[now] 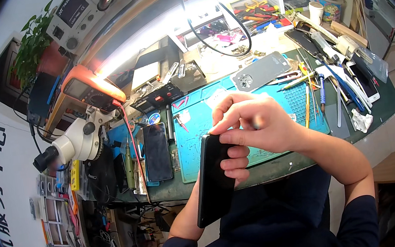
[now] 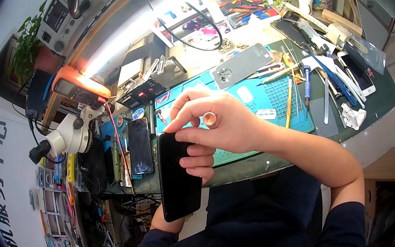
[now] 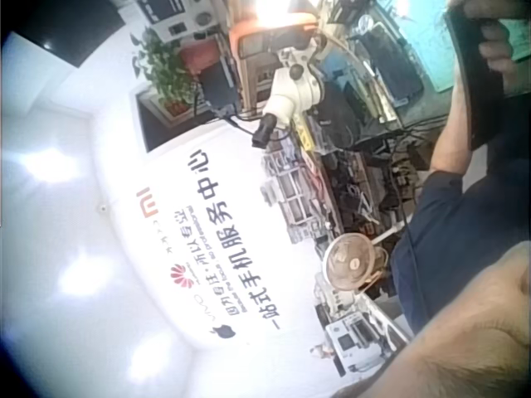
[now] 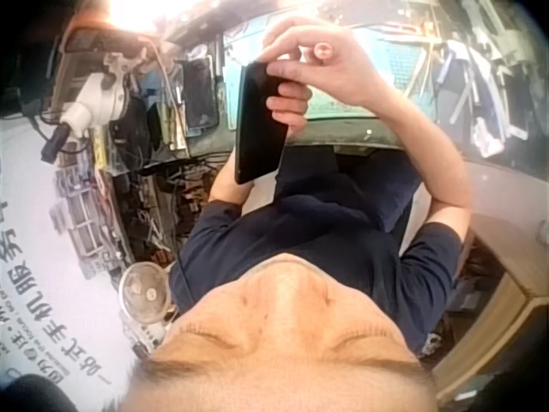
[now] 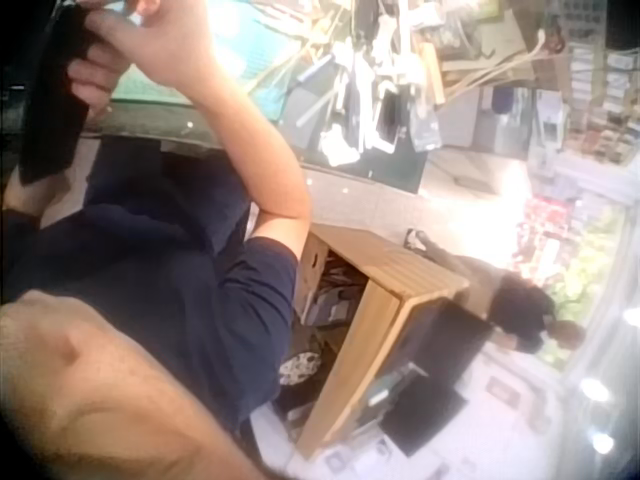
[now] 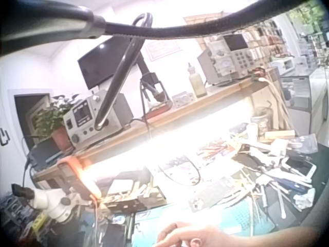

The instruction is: The person reassembles a disassembled smartphone by connecting internal ribbon cables and placing the battery into the chassis. They use a toothbrush to clean the interior of the phone frame and then attach the screen assembly. Finally, the person powers on the device to verify functionality.

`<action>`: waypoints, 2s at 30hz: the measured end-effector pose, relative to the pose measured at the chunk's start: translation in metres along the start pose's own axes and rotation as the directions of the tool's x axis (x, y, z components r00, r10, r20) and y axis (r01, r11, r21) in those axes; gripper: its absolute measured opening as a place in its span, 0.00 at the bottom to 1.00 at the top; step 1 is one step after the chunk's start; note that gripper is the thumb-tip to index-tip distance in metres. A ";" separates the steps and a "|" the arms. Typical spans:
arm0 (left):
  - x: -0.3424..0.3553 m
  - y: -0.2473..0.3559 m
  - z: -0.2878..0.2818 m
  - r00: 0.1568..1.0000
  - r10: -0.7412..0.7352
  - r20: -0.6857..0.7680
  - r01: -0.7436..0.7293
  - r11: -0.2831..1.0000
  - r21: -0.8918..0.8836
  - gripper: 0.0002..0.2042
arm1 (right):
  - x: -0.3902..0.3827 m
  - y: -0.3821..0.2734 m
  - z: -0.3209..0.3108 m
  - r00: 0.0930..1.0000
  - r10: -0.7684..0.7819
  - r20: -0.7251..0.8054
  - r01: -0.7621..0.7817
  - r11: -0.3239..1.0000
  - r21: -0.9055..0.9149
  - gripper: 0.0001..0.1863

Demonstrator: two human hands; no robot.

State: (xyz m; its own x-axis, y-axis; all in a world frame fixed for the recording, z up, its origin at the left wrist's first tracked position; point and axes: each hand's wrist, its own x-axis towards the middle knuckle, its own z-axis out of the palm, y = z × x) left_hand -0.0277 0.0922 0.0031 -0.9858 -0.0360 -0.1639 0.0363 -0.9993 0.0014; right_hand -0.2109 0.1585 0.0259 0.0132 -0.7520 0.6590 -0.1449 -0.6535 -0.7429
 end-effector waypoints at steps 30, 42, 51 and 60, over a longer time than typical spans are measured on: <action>-0.009 -0.001 -0.013 0.998 0.060 -0.029 -0.049 0.953 0.298 0.13 | -0.003 -0.003 0.007 0.940 -0.340 -0.003 0.337 0.932 -0.133 0.12; -0.005 -0.002 0.000 0.992 0.124 0.032 -0.128 0.950 0.285 0.11 | -0.003 -0.007 0.002 0.975 -0.211 -0.069 0.201 0.971 -0.130 0.12; 0.006 0.020 0.009 0.669 0.529 0.521 -0.574 0.814 -0.089 0.20 | -0.008 0.004 0.011 0.760 0.567 0.318 -0.593 0.805 -0.019 0.25; -0.004 0.056 0.002 0.741 0.591 0.318 -0.669 0.608 0.428 0.24 | -0.008 0.012 0.001 0.762 0.595 0.254 -0.647 0.702 0.298 0.14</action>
State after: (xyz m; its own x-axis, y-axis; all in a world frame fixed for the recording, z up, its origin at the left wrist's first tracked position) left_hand -0.0224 0.0361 0.0059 -0.7613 -0.6190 0.1930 0.6110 -0.5852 0.5331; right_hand -0.2113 0.1569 0.0117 0.1751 -0.9841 0.0300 0.1843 0.0029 -0.9829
